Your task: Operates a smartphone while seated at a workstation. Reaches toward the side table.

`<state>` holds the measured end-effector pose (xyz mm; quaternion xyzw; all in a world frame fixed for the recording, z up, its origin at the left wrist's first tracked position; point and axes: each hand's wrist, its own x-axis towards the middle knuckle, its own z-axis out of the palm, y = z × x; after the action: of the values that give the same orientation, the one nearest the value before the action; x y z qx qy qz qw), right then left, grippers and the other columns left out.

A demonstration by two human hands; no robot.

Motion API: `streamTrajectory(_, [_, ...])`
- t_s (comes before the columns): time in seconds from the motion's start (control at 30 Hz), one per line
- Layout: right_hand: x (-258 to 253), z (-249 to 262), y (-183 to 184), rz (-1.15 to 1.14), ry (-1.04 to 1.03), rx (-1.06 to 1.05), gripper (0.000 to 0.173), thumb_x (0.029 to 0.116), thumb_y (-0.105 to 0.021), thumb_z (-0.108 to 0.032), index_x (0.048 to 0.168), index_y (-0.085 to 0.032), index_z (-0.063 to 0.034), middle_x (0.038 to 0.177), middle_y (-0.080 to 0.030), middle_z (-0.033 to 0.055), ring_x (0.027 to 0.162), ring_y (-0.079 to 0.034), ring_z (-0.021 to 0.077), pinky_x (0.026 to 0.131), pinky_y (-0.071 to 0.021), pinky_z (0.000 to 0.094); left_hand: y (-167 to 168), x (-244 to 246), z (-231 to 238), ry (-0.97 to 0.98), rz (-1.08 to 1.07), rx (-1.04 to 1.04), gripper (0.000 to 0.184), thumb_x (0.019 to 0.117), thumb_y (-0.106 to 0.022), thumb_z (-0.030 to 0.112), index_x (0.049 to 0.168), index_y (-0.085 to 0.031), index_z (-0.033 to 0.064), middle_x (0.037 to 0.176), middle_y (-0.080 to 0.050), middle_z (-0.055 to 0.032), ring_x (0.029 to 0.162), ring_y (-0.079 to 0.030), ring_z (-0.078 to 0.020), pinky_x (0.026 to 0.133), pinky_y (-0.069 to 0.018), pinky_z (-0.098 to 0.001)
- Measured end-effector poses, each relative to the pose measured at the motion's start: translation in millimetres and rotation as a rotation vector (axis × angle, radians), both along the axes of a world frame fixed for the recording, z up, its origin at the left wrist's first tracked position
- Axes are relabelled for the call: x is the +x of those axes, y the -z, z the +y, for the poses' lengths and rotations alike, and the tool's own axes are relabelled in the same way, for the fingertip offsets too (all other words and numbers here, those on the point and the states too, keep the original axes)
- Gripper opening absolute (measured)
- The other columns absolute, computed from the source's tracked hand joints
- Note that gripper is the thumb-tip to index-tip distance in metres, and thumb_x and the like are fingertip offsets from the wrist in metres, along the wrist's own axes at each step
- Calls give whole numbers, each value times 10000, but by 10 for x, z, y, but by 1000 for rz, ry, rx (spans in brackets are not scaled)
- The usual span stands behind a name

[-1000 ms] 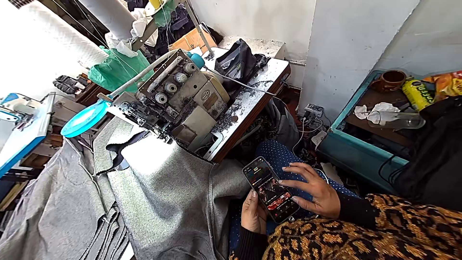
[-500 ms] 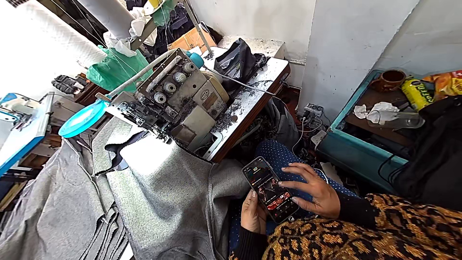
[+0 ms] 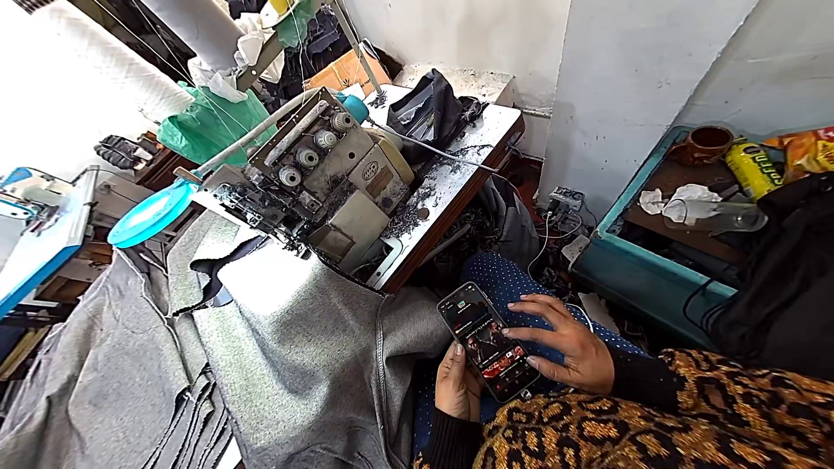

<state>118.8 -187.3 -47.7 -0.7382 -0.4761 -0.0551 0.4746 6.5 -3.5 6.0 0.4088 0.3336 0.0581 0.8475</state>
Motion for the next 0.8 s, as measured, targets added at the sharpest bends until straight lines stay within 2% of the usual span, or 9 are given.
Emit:
streamTrajectory(0.67, [5,9,15,-14,-13,-2,383,1017,-495,-456,1297,-700,-292,1393,-609,146,1389,-476,321,1162,-370,426,-16,3,-3,-3,5,4,375,1112,-230,121,1351,-461,-53,1058,-717,-138,901,-738,-208,816,-620,-370])
streamTrajectory(0.8, [0,1,16,1,-24,-24,364,1012,-503,-447,1225,-740,-272,1396,-611,161,1382,-482,361,1144,-385,483,-16,3,-2,-3,4,-1,377,1111,-228,118,1347,-466,-54,1055,-720,-140,896,-740,-207,809,-621,-367])
